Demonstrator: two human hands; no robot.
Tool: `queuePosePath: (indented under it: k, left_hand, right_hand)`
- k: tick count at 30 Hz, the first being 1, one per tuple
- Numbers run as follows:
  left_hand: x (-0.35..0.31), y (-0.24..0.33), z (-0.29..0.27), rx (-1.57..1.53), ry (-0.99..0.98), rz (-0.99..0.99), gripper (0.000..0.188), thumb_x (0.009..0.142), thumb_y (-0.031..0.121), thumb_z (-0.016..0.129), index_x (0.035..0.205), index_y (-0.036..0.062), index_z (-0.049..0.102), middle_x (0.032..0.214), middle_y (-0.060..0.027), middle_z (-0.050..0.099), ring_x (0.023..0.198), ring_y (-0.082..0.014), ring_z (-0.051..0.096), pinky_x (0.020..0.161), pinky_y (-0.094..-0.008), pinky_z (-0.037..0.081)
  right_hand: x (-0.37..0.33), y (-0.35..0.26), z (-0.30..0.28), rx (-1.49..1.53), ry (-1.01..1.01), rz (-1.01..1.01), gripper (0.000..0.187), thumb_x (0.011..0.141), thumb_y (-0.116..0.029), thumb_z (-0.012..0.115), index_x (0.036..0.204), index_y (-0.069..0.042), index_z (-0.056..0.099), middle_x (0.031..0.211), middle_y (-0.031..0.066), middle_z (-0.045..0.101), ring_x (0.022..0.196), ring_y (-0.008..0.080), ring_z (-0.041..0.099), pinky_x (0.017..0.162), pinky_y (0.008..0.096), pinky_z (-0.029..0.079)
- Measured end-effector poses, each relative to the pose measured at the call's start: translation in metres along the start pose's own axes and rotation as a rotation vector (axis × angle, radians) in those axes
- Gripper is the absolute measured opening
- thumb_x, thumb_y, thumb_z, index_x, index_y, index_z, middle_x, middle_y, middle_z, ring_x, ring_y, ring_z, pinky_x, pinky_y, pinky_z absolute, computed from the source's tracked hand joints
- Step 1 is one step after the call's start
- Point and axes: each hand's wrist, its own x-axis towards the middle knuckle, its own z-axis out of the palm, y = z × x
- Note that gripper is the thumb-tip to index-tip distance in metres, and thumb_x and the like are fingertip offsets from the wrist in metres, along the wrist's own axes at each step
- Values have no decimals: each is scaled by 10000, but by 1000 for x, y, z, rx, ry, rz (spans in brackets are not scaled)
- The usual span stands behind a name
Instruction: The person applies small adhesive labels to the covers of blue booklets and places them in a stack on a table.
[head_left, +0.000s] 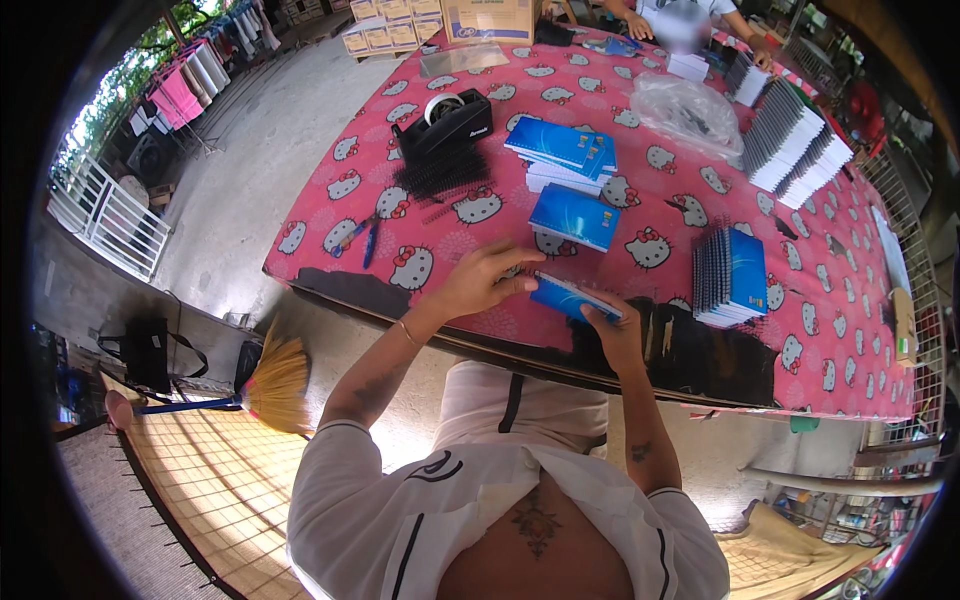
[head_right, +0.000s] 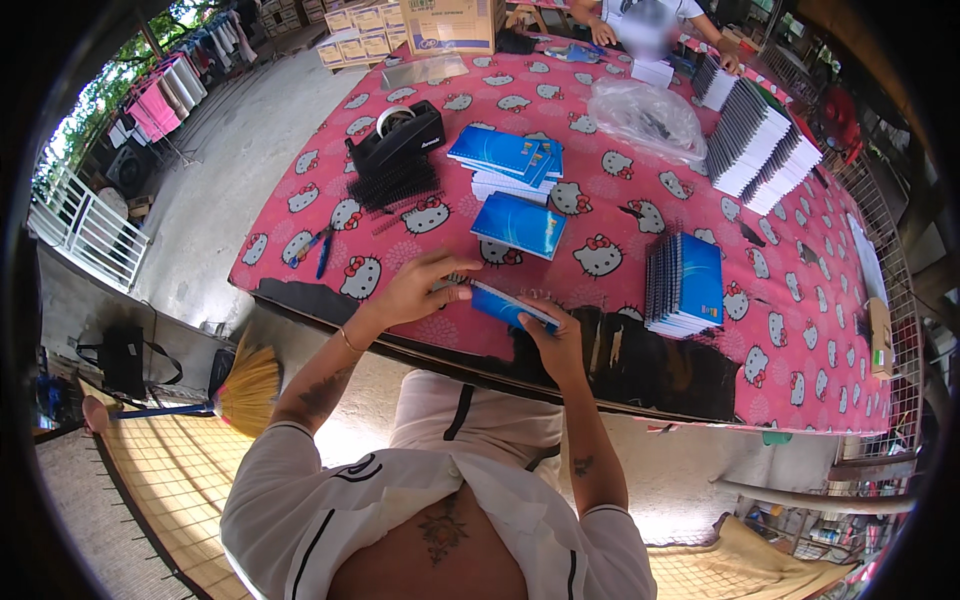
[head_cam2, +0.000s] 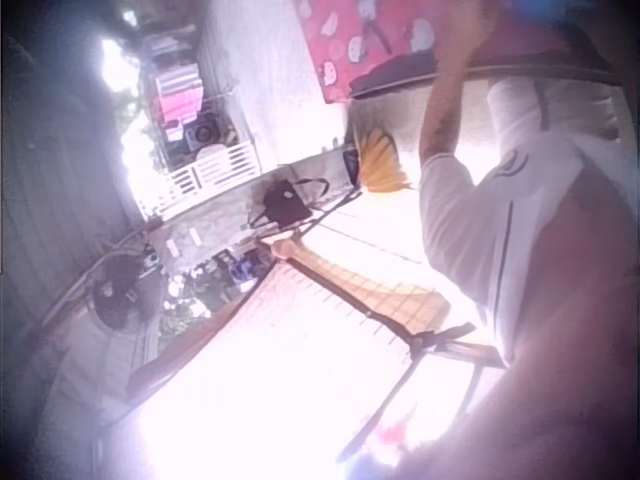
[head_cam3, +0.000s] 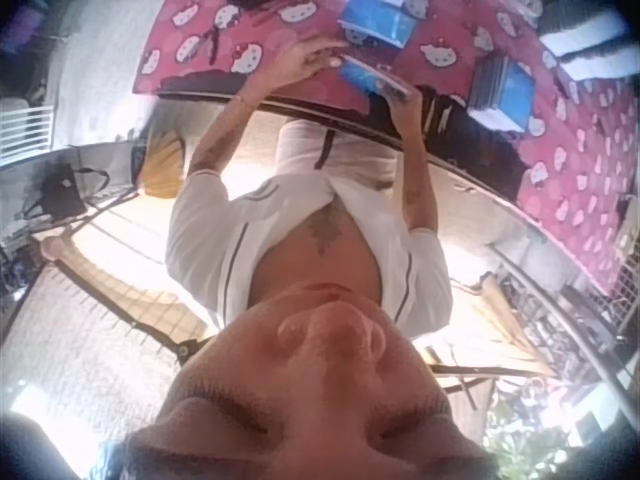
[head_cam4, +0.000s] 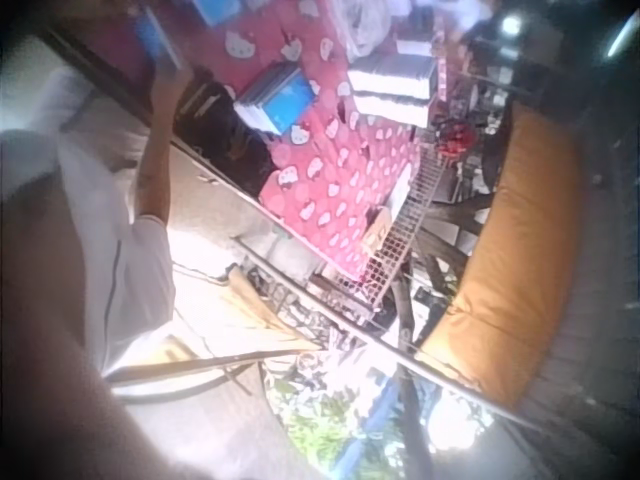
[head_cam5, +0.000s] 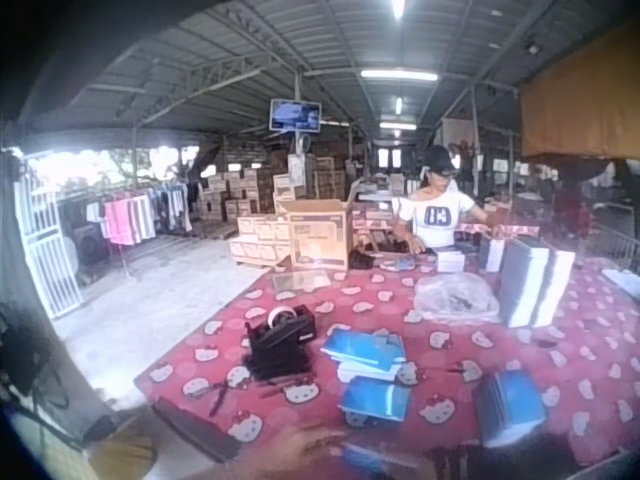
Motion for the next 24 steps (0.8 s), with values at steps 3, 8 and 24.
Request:
queuePosePath:
  k: [3,8,24]
  left_hand:
    - [6,-12,-8,51,-243,-70,284,919,208,695,1166,76,651,1001,-113,625,823,-252,633,683,-389,497]
    - [15,47,0,566,-106,76,636,951,439,603,1434,48,472,1347,-196,527,1231,-360,519,961,-541,416]
    - [-10,59,45,729,-2,-7,901,887,575,582,1517,-16,328,1591,-223,306,1487,-368,271,1134,-661,202]
  right_hand:
    - [1,-5,0,-73,1,31,278,927,-106,700,1179,10,698,1013,30,702,902,72,589,802,232,470]
    - [-9,-19,3,12,102,77,307,929,-147,713,1181,27,692,989,26,690,877,77,580,776,241,474]
    - [-22,-33,22,125,153,84,344,920,-197,736,1205,-7,698,975,13,693,819,69,581,686,232,475]
